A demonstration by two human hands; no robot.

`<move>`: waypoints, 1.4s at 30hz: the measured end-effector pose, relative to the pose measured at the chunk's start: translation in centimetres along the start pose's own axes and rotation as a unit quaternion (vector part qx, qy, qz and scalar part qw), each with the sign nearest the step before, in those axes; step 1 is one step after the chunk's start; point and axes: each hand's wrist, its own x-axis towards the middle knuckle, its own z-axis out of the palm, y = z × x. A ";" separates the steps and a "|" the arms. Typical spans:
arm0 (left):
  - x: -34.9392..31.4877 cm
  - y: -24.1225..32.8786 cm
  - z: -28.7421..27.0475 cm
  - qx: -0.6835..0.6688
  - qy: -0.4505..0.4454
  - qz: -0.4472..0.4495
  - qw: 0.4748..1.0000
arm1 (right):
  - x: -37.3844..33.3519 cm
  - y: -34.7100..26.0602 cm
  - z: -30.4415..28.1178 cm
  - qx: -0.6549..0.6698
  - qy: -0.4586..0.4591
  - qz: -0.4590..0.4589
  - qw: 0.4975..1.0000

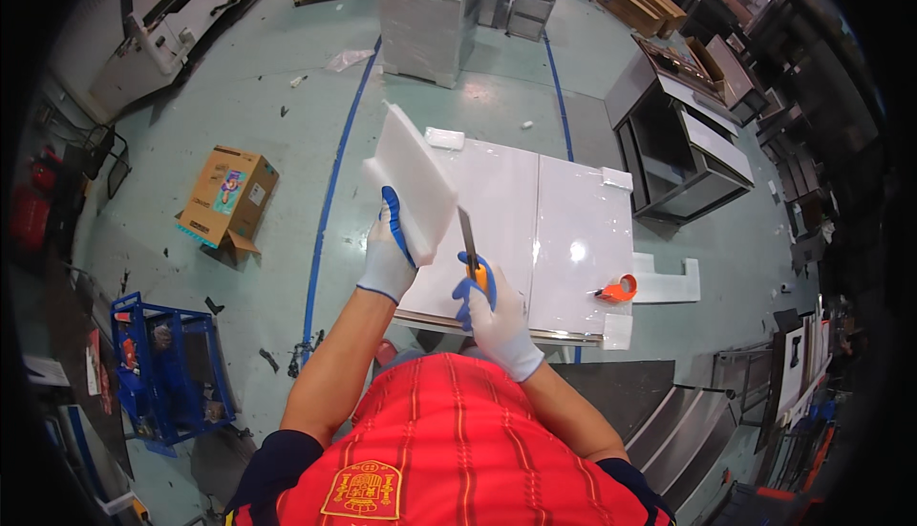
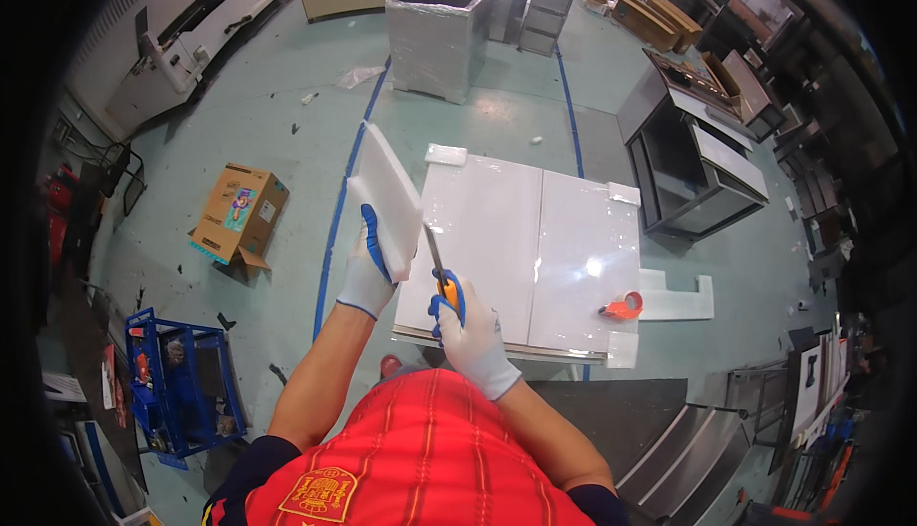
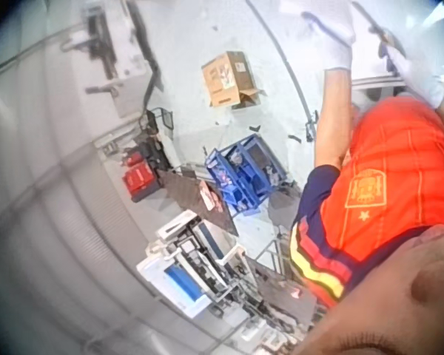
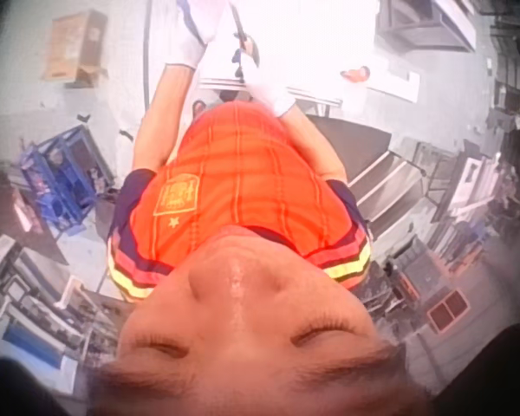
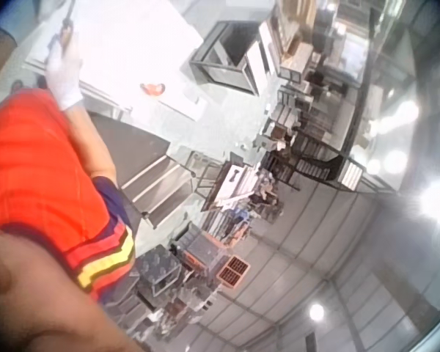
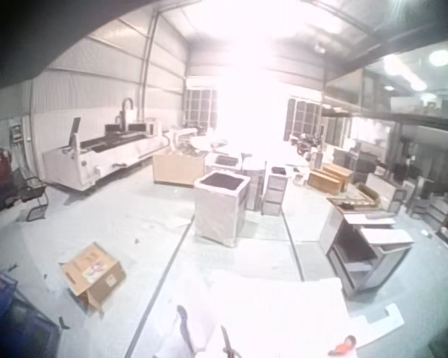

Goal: The person applies a white protective film to a large white panel on a workbench. They smooth the film with a red squeegee, cut excess film with a utility knife, and continue smoothing the surface. The person handles the film, squeegee, and knife while working on the panel.

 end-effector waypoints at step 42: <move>-1.4 0.2 8.4 0.032 0.095 0.047 0.994 | 1.3 -2.1 0.7 -0.239 0.005 0.012 0.971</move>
